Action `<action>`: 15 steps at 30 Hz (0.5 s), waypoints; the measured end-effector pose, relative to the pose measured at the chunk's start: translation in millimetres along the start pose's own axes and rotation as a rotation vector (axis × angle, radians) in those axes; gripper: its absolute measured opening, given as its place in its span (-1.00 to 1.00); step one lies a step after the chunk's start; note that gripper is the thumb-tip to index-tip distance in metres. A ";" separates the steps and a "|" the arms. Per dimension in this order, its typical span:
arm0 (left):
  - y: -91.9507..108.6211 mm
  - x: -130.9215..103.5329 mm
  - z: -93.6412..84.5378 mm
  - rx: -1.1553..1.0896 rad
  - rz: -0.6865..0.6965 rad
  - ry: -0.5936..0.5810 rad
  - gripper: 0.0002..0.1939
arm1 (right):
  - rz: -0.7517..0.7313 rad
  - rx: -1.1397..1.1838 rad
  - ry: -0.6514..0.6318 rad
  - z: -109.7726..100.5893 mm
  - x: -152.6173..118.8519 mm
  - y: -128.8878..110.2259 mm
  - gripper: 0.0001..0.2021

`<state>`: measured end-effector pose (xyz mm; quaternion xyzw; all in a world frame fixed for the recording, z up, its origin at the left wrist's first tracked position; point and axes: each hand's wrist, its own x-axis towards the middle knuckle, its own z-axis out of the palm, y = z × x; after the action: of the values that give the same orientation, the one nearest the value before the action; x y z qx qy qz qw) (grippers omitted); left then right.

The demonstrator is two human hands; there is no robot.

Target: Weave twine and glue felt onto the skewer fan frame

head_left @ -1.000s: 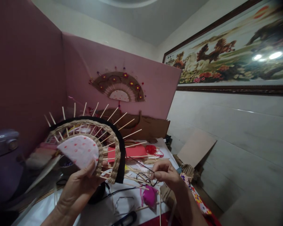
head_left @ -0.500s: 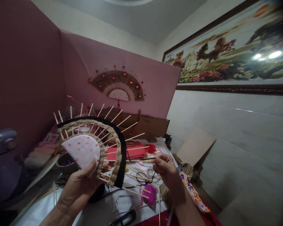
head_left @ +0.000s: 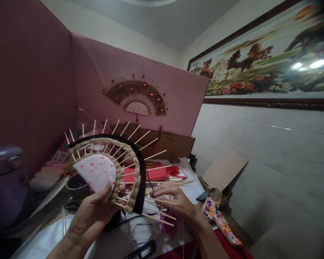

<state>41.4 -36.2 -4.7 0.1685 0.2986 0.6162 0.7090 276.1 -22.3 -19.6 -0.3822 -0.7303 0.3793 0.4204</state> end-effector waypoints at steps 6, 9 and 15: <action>-4.0 0.2 0.6 0.024 -0.004 0.013 -0.75 | 0.071 0.698 0.000 22.0 -6.0 -8.3 -0.72; -6.4 1.2 -1.3 0.017 -0.012 0.013 -0.77 | 0.131 0.958 -0.030 34.9 -5.9 -5.2 -0.75; -12.0 -0.4 -1.0 0.045 -0.050 -0.019 -0.80 | 0.213 0.986 0.098 45.0 -2.6 9.2 -0.76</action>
<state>50.0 -38.9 -12.7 0.1828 0.3098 0.5899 0.7229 238.6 -31.1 -44.7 -0.2279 -0.4006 0.7014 0.5437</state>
